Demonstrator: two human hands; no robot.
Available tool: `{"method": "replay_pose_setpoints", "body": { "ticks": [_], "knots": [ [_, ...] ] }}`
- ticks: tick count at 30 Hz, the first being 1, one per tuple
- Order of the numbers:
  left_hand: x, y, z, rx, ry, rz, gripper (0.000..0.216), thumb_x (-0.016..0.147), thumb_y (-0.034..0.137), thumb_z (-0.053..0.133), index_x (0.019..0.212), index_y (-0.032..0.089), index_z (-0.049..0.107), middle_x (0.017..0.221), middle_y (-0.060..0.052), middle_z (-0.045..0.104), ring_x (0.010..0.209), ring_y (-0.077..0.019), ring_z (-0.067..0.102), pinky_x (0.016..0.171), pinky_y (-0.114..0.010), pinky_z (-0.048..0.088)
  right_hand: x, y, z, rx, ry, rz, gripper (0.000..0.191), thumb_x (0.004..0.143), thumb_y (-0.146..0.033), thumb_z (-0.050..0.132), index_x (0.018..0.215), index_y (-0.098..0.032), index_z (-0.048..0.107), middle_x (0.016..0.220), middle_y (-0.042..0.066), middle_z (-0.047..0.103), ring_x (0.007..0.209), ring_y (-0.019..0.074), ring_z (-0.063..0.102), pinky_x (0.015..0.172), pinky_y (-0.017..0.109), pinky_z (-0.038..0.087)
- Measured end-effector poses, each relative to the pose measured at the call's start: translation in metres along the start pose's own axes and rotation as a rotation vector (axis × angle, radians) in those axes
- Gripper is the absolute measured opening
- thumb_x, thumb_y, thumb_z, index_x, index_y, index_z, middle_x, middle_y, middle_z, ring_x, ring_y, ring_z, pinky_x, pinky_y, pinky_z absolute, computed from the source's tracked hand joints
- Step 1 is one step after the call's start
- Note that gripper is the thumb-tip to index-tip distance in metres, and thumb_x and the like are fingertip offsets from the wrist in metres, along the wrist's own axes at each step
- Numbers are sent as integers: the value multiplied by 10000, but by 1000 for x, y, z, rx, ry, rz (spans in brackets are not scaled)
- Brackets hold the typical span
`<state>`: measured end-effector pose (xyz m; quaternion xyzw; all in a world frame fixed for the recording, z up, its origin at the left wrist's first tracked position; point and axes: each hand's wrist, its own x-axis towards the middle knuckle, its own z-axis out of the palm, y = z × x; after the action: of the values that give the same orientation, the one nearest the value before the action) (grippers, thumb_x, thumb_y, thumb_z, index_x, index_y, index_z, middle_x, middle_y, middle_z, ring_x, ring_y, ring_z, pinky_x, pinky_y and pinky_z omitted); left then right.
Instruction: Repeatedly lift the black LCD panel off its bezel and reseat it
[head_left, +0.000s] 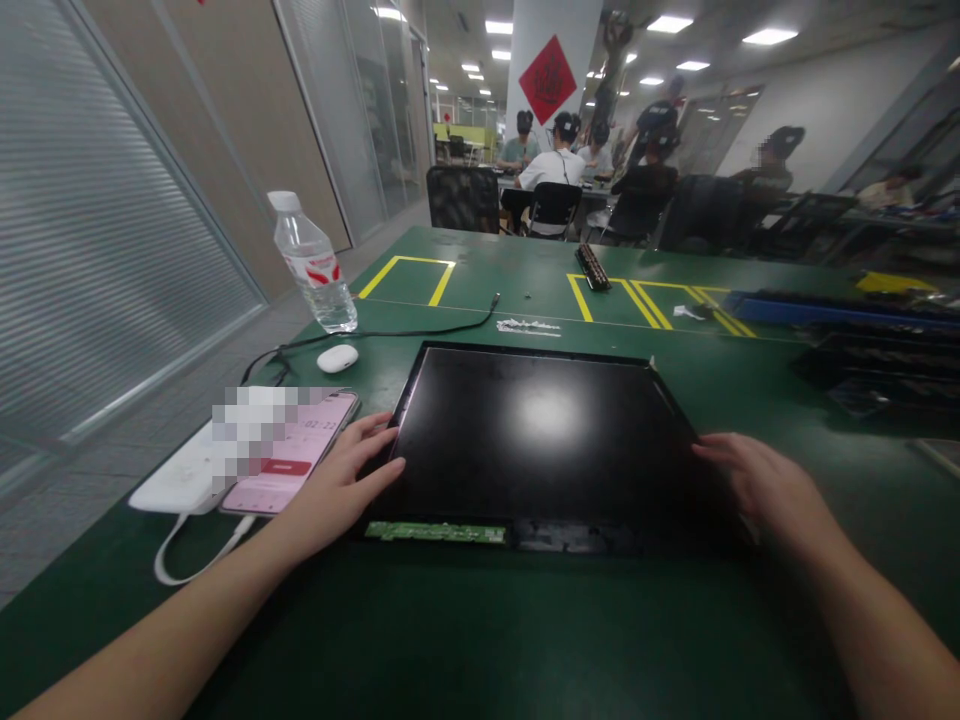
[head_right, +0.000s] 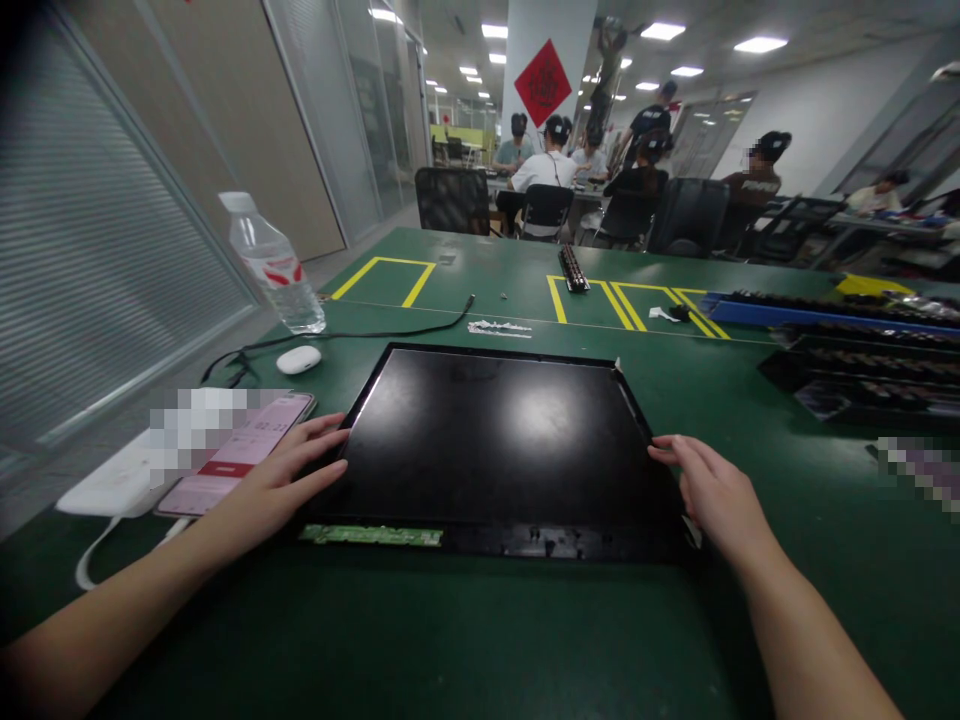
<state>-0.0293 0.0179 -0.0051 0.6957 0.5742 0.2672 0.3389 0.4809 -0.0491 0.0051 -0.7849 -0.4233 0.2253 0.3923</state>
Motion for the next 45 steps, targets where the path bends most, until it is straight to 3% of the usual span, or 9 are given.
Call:
{"method": "replay_pose_setpoints", "body": {
  "ticks": [5,10,14,19,23,33,41,45],
  "knots": [
    [-3,7,-4,27,-11,54,683,964,607,664,1565,287,625,1689,-136,530,1589,-429,449,1326,-605,328,-2,-5,-2,-92,2,11,567,863,-714,536,1051,-255,810,1038,126,862,459,201,524,485,410,441],
    [-5,2,-12,115,-25,138,587,963,636,682,1441,298,735,1642,-137,593,1545,-448,510,1298,-631,373,1,-1,-2,-143,33,-50,502,841,-712,560,977,-307,824,1066,101,863,772,322,723,655,447,543],
    [-7,-5,-21,170,-81,228,546,948,598,747,1440,361,760,1643,-104,615,1510,-432,558,1286,-616,407,3,1,-1,-156,46,-48,493,825,-726,567,944,-322,822,1047,96,862,884,367,754,734,485,574],
    [-10,-2,-28,155,-118,221,529,873,608,834,1370,428,816,1555,-79,717,1407,-463,650,1239,-642,462,2,-1,0,-168,50,-66,486,838,-719,563,947,-324,823,1064,92,861,1026,397,765,848,519,592],
    [-10,-1,-33,181,-128,228,510,845,615,860,1322,436,843,1485,-73,772,1355,-470,694,1194,-638,515,2,-1,1,-173,64,-63,482,825,-714,562,934,-322,820,1066,94,861,1054,400,763,897,526,589],
    [-12,-8,-32,284,-103,433,410,958,588,770,1341,456,829,1399,-55,826,1234,-402,788,1052,-508,644,1,-2,0,-204,35,-47,507,817,-713,565,965,-311,837,1136,101,855,1122,406,753,985,538,568],
    [-12,-15,-30,451,-128,607,422,1086,538,583,1379,321,797,1438,-111,794,1223,-343,801,1012,-482,675,4,4,0,-200,44,-54,487,808,-691,581,948,-300,835,1123,95,854,1126,391,753,961,502,584],
    [-12,-18,-30,477,-123,622,393,1095,500,585,1380,317,784,1453,-106,785,1226,-326,802,987,-456,686,5,6,0,-209,43,-79,475,812,-693,593,939,-306,837,1073,92,853,1020,374,768,905,487,590]
  ]
}}
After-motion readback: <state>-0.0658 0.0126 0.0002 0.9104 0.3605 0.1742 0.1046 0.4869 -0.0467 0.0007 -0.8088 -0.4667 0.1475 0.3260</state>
